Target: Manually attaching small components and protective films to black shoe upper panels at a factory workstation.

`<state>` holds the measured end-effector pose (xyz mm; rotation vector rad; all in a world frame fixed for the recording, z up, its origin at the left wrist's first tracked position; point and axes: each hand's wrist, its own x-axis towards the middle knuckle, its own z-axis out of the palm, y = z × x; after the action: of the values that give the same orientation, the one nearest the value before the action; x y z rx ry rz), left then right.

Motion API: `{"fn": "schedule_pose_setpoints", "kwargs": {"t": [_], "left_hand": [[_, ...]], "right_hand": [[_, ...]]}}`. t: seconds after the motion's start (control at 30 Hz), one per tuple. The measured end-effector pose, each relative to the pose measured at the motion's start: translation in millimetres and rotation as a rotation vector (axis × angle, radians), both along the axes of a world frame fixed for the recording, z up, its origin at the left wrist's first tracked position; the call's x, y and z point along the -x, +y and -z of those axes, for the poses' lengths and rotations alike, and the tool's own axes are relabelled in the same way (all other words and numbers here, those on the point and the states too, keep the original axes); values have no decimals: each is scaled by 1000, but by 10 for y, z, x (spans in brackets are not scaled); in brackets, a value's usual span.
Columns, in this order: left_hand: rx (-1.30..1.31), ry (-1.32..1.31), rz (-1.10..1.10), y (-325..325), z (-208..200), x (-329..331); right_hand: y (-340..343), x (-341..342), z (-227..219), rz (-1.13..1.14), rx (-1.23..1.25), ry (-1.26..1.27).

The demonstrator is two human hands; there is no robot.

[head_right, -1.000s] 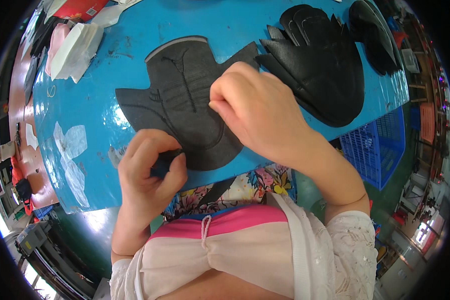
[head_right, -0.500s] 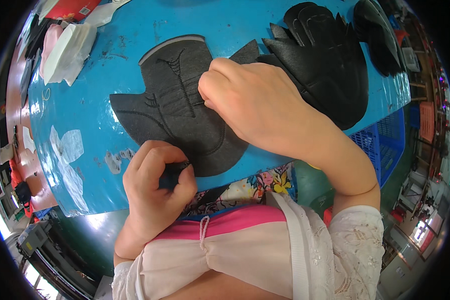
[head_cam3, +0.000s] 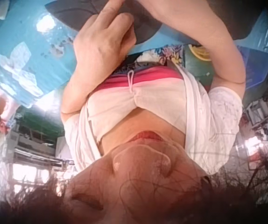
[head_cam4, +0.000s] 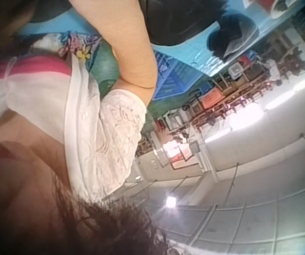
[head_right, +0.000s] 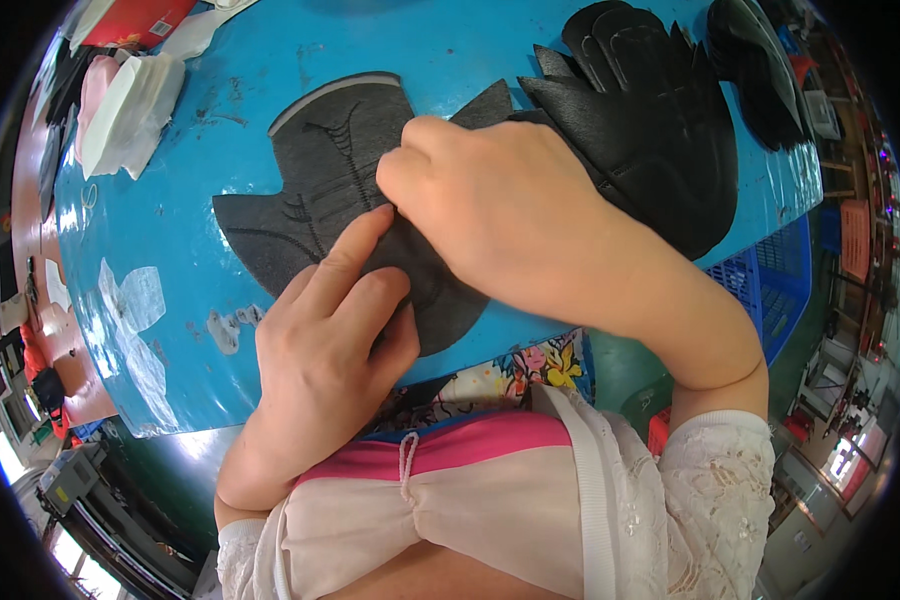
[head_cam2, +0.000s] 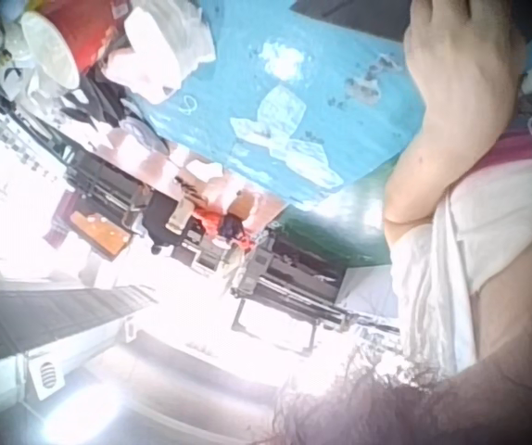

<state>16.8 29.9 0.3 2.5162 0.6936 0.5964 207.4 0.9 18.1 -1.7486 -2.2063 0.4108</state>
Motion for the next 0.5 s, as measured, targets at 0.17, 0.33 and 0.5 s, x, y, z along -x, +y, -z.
{"fn": "schedule_pose_setpoints", "kwargs": {"t": [0.17, 0.33, 0.5], "left_hand": [[14, 54, -33, -1, -53, -35], [92, -15, -21, 24, -49, 13], [348, -306, -61, -78, -124, 159]], "right_hand": [[-247, 111, -12, -3, -158, -150], [-323, 77, 119, 17, -366, -166], [-519, 224, -6, 215, -209, 524]]}}
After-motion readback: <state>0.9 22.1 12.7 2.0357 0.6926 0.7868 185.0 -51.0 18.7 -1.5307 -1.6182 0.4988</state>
